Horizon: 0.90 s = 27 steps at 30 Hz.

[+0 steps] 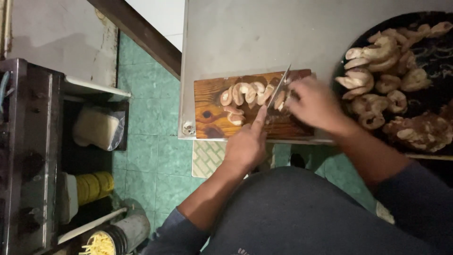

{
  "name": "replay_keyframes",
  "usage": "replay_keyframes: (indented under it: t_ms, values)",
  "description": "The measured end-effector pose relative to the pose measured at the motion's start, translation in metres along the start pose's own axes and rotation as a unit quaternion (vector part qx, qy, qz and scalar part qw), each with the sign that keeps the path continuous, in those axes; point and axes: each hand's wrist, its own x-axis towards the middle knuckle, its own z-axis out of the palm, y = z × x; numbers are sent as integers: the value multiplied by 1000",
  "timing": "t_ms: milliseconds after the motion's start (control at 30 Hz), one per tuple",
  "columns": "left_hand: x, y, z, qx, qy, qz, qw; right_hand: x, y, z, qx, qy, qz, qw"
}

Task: Slicing mushrooms and cooked meat on a wooden cutting board in a kitchen.

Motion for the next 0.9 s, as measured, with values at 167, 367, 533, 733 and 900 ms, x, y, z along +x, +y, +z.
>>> replay_keyframes:
  t_ms: [167,367,533,733,900]
  values:
    - [0,-3,1,10,-31,-21,999,6,8,41,33,25,-30,999]
    - [-1,-22,7,-35,1,21,999,9,-8,54,89,34,69,993]
    - [-6,-29,11,-65,38,31,997,1,-3,68,53,113,-42,991]
    - [-6,-31,12,-30,41,26,998,-6,2,72,-74,216,-152,961]
    - [-14,-24,8,62,18,81,995,-11,4,70,-112,287,-240,921]
